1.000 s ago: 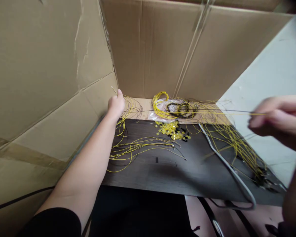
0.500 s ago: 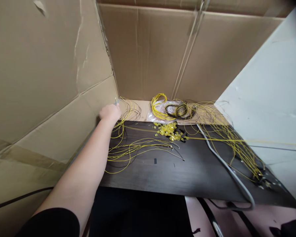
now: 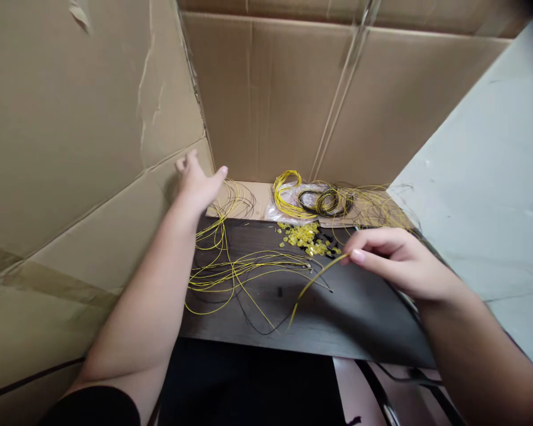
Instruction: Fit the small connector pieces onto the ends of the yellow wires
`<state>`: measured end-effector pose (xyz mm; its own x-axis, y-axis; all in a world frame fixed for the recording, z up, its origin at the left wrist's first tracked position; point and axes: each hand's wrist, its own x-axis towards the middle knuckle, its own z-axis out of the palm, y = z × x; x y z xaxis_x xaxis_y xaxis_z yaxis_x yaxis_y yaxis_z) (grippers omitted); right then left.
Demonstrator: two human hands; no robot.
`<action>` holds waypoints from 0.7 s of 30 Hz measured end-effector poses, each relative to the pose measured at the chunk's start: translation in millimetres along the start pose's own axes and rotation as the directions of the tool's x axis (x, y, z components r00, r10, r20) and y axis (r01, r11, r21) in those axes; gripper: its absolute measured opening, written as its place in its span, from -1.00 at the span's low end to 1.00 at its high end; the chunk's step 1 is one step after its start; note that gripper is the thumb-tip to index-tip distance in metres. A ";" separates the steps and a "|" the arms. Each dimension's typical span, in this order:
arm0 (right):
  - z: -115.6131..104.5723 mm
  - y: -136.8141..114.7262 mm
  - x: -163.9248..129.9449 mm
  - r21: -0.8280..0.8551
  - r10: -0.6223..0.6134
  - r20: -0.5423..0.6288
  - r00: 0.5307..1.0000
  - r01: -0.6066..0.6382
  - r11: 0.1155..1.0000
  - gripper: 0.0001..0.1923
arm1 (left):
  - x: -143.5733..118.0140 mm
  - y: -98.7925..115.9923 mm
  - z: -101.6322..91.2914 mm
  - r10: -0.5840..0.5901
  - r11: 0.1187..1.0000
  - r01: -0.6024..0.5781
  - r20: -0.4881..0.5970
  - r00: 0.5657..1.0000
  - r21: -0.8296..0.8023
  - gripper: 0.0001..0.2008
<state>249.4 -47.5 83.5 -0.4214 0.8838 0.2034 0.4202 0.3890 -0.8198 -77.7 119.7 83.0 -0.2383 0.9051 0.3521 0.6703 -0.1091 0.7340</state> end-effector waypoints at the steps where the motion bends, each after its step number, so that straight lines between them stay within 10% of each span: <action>1: 5.5 0.8 7.4 -0.031 0.002 -0.026 1.000 -0.002 1.000 -0.71 | -14.7 13.7 3.2 0.101 0.993 -0.103 -0.037 0.994 -0.052 -0.43; 3: 16.0 3.4 22.5 -0.145 -0.029 -0.103 0.994 0.014 0.989 -0.68 | -50.4 40.6 11.9 0.335 0.909 -0.276 0.153 0.930 -0.312 -0.64; 5: 25.3 8.2 36.7 -0.307 -0.095 -0.203 0.975 0.028 0.951 -0.67 | -87.1 60.2 20.9 0.475 0.814 -0.144 0.501 0.723 -0.563 -0.54; 7: 32.5 15.1 47.3 -0.401 -0.158 -0.280 0.947 0.034 0.915 -0.68 | -114.1 67.2 27.2 0.454 0.819 0.064 0.711 0.537 -0.571 -0.50; 9: 36.6 22.8 52.6 -0.407 -0.181 -0.359 0.915 0.021 0.913 -0.68 | -124.1 62.1 29.4 0.390 0.873 0.075 0.782 0.485 -0.482 -0.49; 12: 36.8 32.0 52.4 -0.328 -0.150 -0.525 0.838 -0.036 0.944 -0.68 | -109.9 45.3 24.3 0.384 0.916 -0.168 0.670 0.636 -0.365 -0.70; 16: 33.7 35.5 50.3 -0.202 -0.089 -0.675 0.732 -0.068 0.977 -0.69 | -75.7 37.6 2.3 0.459 0.873 -0.487 0.376 0.805 -0.023 -0.52; 21: 40.3 38.6 48.0 -0.179 -0.024 -0.587 0.810 -0.101 0.979 -0.69 | -46.0 39.8 -25.2 0.526 0.818 -0.509 0.009 0.850 0.267 -0.42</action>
<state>213.0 -0.6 40.0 0.1204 0.8588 0.4979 0.5976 0.3378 -0.7271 -57.8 63.3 110.7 0.1567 0.7158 0.6805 0.8574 -0.4406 0.2660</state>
